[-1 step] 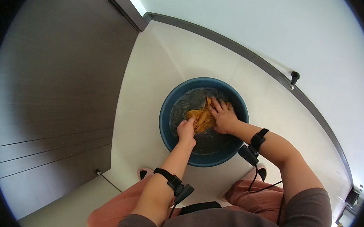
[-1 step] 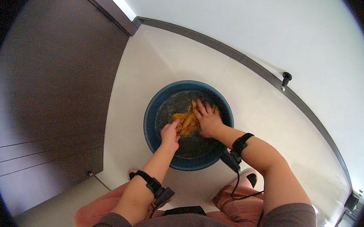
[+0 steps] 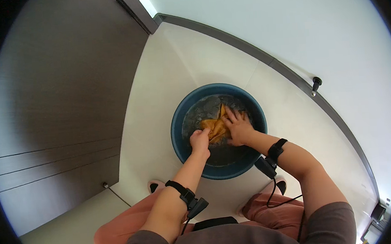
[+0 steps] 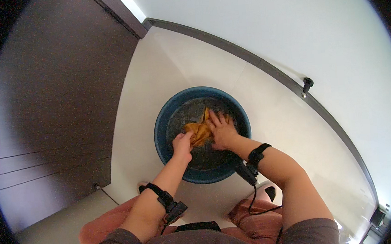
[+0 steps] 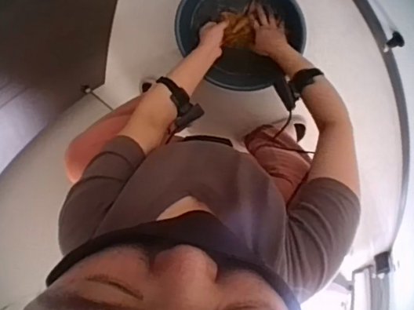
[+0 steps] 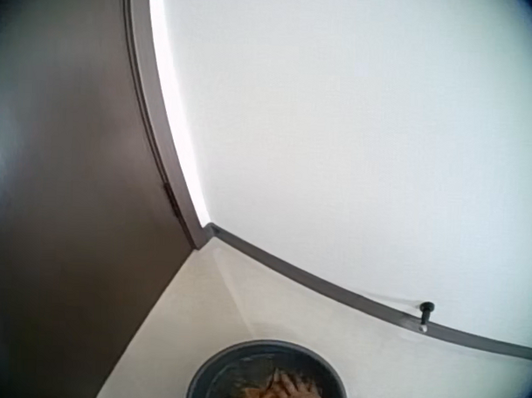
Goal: Cleaning the top edge and corner of a wall using a damp cloth.
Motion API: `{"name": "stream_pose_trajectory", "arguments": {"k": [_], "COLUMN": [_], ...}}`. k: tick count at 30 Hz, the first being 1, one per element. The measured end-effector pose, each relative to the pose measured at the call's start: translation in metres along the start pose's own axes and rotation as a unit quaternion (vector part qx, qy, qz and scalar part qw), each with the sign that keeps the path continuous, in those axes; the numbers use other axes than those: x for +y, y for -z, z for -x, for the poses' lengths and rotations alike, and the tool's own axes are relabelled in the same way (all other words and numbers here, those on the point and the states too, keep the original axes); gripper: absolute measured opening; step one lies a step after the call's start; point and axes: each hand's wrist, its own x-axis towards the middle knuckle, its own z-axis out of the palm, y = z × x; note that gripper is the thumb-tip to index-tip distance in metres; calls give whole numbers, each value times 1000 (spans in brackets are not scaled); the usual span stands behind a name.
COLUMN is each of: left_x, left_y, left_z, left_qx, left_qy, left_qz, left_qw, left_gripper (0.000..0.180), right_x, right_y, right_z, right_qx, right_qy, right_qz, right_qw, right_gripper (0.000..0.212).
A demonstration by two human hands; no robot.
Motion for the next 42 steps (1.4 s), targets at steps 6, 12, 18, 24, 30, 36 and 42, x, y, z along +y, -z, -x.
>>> {"name": "stream_pose_trajectory", "arguments": {"k": [6,12,18,24,30,36,42], "left_x": [-12,-20,-32,-15,14,9,-10], "left_y": [-10,-4,2,-10,-5,-3,-3], "left_z": [2,-17,-34,2,20,9,-2], "left_qx": [122,-116,-228,-288,-194,-117,-37], "left_qy": [-48,50,150,158,-58,-178,-57], "left_qz": [-101,107,245,220,14,-153,-176], "left_qw": [986,986,930,918,979,965,982], "left_gripper": [40,36,35,34,33,36,48], "right_x": [-7,-19,-48,-38,-9,6,10], "right_y": [-25,13,27,27,15,-20,-15], "right_z": [-19,-6,10,4,2,1,-24], "right_qx": [-52,-117,-8,144,143,49,-87], "right_qy": [-34,-106,87,72,23,68,-42], "right_qz": [-73,-627,-547,-357,-187,87,-22], "right_qw": [995,763,833,920,972,993,995], "right_gripper": [62,49,28,24,33,60,51]}}
